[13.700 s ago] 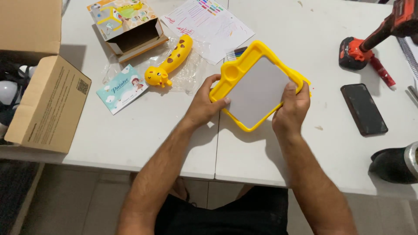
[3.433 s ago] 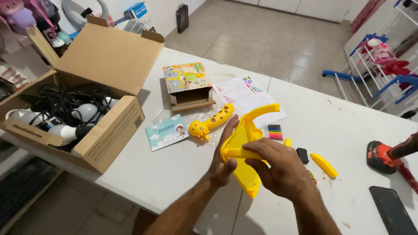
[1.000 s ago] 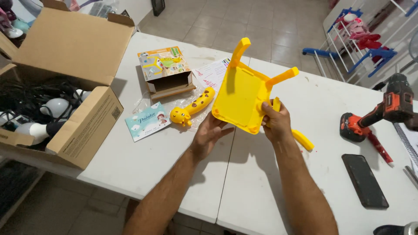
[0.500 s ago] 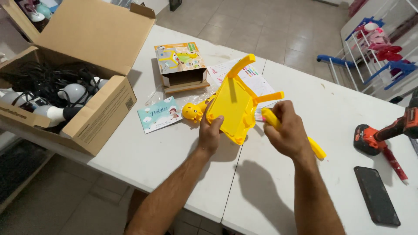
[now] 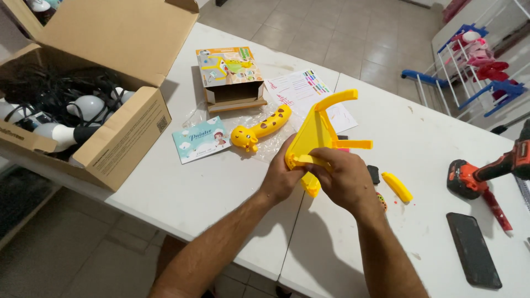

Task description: Assembling a yellow giraffe-themed plastic drawing board by fitting the board into the frame and attaching it to the base.

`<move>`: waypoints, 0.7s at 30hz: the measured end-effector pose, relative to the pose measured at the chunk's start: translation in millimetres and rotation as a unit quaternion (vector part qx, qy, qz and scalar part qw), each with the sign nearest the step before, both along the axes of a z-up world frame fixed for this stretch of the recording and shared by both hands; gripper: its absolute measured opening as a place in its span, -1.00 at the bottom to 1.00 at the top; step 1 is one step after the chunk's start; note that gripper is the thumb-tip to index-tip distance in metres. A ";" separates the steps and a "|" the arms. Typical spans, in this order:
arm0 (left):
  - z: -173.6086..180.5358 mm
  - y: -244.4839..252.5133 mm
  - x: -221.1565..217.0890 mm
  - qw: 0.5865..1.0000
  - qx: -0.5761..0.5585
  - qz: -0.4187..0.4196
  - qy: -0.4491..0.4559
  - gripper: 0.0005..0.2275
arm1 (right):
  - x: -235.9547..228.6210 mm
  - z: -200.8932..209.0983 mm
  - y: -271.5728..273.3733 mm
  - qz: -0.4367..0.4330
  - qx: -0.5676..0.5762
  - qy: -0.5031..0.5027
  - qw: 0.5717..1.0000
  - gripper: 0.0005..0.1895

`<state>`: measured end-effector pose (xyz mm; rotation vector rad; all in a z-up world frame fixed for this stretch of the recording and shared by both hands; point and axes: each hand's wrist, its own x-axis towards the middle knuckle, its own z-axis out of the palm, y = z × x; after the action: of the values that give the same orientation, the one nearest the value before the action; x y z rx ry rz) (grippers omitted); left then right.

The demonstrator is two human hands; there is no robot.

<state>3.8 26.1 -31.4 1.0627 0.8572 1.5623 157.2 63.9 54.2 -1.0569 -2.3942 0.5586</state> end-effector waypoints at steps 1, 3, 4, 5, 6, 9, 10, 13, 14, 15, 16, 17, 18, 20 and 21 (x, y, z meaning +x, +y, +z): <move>-2.4 0.5 1.3 1.000 -0.001 0.000 -0.002 -0.27 | 0.9 -2.5 2.1 0.000 -0.001 -0.002 1.000 -0.75; -6.0 2.8 2.8 1.000 0.003 -0.010 0.001 -0.25 | 1.7 -6.9 7.5 -0.015 0.026 -0.022 0.999 -0.77; -5.9 2.9 2.7 1.000 0.003 -0.009 -0.001 -0.25 | 1.5 -3.1 5.6 -0.013 0.026 -0.023 0.999 -0.77; -5.8 2.8 2.7 1.000 0.009 -0.011 0.001 -0.26 | 1.3 0.6 3.6 -0.028 0.007 -0.031 0.999 -0.74; -5.8 2.3 2.8 1.000 0.014 -0.014 0.003 -0.27 | 1.5 4.0 1.1 -0.043 -0.012 -0.038 0.998 -0.72; 1.2 1.1 -0.7 1.000 0.010 -0.019 0.016 -0.30 | 1.1 13.6 -0.9 -0.041 0.000 -0.054 0.998 -0.61; -2.5 3.7 -1.0 1.000 0.011 -0.019 0.016 -0.30 | 3.1 9.4 2.1 -0.041 0.001 -0.054 0.998 -0.61; -8.2 5.7 -0.9 0.999 0.002 -0.032 -0.011 -0.27 | 9.3 -2.0 8.1 -0.047 0.024 -0.046 0.998 -0.64; -5.8 3.8 -1.3 0.999 0.002 -0.033 -0.008 -0.28 | 10.9 -4.5 8.9 -0.038 0.045 -0.028 0.998 -0.69; -3.4 1.9 -1.6 0.999 0.002 -0.034 -0.005 -0.29 | 12.5 -6.9 9.7 -0.029 0.067 -0.010 0.997 -0.71; -5.9 3.2 -1.4 0.999 0.002 -0.034 -0.005 -0.29 | 9.6 -3.9 5.5 -0.029 0.067 -0.009 0.997 -0.71; -8.4 4.6 -1.1 1.000 0.008 -0.029 0.000 -0.28 | 6.9 -0.9 1.3 -0.008 0.088 0.007 0.996 -0.74; -11.3 5.6 -0.5 1.000 0.013 -0.024 0.006 -0.27 | 4.4 1.7 -3.3 0.012 0.109 0.023 0.994 -0.72; -7.6 7.1 1.7 0.999 0.015 -0.028 0.002 -0.28 | 3.0 -1.5 -3.5 0.016 0.126 0.014 0.992 -0.71; -5.7 7.9 2.5 0.999 0.018 -0.031 -0.003 -0.29 | 2.0 -3.0 -3.5 0.020 0.145 0.005 0.989 -0.69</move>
<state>6.3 33.9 -37.1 1.1004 0.7882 1.5326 159.2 60.4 51.2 -0.8787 -2.4004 0.2180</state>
